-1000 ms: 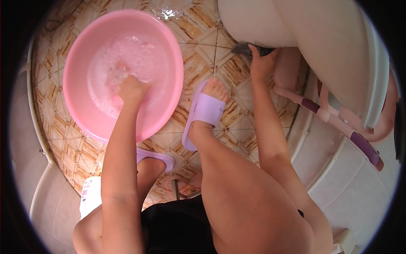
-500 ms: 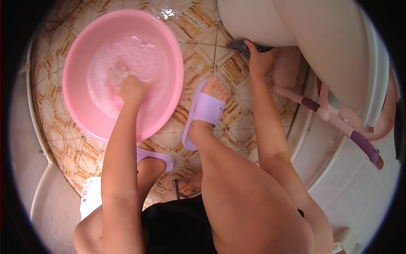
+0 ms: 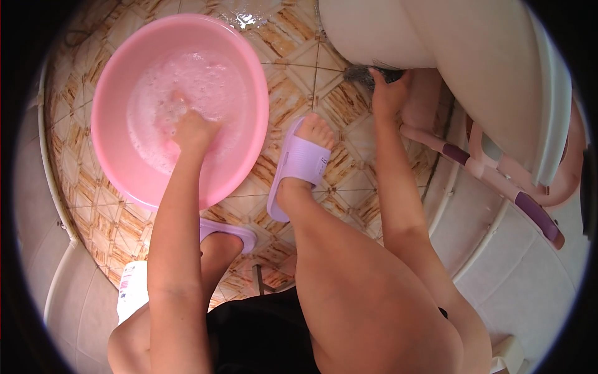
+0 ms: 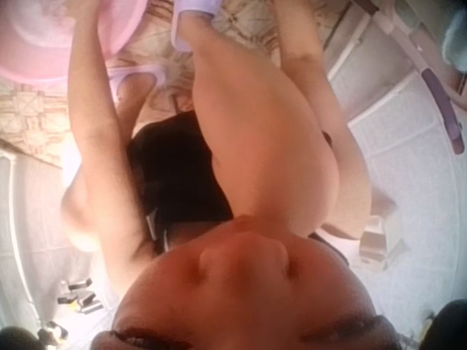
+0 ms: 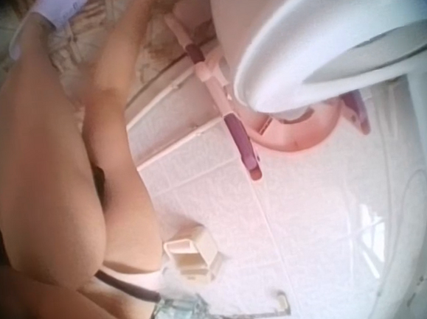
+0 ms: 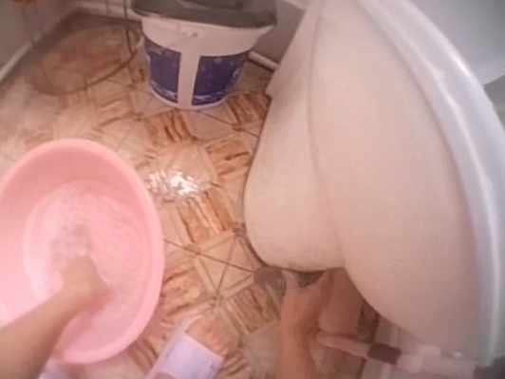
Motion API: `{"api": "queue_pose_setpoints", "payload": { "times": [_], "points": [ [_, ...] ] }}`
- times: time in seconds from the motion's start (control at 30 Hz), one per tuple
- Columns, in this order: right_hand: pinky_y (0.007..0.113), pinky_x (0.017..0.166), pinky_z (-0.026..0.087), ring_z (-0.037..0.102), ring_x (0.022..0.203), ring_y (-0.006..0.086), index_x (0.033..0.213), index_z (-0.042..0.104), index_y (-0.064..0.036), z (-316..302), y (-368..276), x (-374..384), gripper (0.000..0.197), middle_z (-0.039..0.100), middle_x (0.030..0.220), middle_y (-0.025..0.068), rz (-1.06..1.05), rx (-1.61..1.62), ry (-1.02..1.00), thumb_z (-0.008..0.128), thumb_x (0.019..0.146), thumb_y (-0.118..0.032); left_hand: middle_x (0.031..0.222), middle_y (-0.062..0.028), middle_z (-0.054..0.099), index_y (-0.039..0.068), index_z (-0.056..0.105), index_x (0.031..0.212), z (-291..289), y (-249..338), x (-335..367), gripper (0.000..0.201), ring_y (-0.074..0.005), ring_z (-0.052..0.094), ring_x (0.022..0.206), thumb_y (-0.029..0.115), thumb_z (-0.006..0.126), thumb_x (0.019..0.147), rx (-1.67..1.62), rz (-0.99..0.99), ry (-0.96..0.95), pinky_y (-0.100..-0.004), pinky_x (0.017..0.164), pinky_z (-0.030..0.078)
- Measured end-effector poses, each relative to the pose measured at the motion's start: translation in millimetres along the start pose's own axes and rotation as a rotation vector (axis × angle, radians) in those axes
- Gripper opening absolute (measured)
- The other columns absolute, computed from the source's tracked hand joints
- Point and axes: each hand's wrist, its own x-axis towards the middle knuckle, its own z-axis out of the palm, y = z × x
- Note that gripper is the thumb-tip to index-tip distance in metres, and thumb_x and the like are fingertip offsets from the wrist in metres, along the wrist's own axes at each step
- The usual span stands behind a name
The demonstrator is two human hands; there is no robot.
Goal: Scrubbing the exterior and interior of a toilet bowl using a steel wool sponge and soapy water.
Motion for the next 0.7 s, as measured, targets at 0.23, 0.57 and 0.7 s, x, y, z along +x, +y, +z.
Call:
{"api": "queue_pose_setpoints", "payload": {
  "times": [0.23,0.57,0.7],
  "points": [
    [0.045,0.095,0.042,0.053,0.114,0.0407,0.139,0.032,0.0033,4,12,-2,0.103,0.056,0.123,0.0278,-0.093,-0.051,0.097,0.088,0.060,-0.034,0.126,-0.0181,0.059,-0.002,0.061,0.119,3,3,6,0.091,-0.0363,0.053,0.120,0.066,0.075,0.062,0.020,-0.026,-0.054,-0.0476,0.095,0.046],
    [0.046,0.094,0.043,0.053,0.113,0.0428,0.140,0.031,0.0043,6,13,-5,0.100,0.055,0.125,0.0259,-0.089,-0.162,0.102,0.086,0.065,-0.032,0.129,-0.0190,0.056,-0.002,0.058,0.124,5,3,4,0.097,-0.0361,0.053,0.120,0.068,0.074,0.060,0.002,-0.003,-0.029,-0.0475,0.097,0.045],
    [0.046,0.094,0.043,0.053,0.114,0.0421,0.140,0.031,0.0039,9,-23,-8,0.098,0.056,0.124,0.0260,0.015,-0.213,0.093,0.086,0.065,-0.029,0.128,-0.0191,0.057,-0.001,0.059,0.123,5,-4,7,0.093,-0.0358,0.054,0.119,0.067,0.074,0.061,-0.017,-0.037,-0.030,-0.0478,0.096,0.045]
  ]
}}
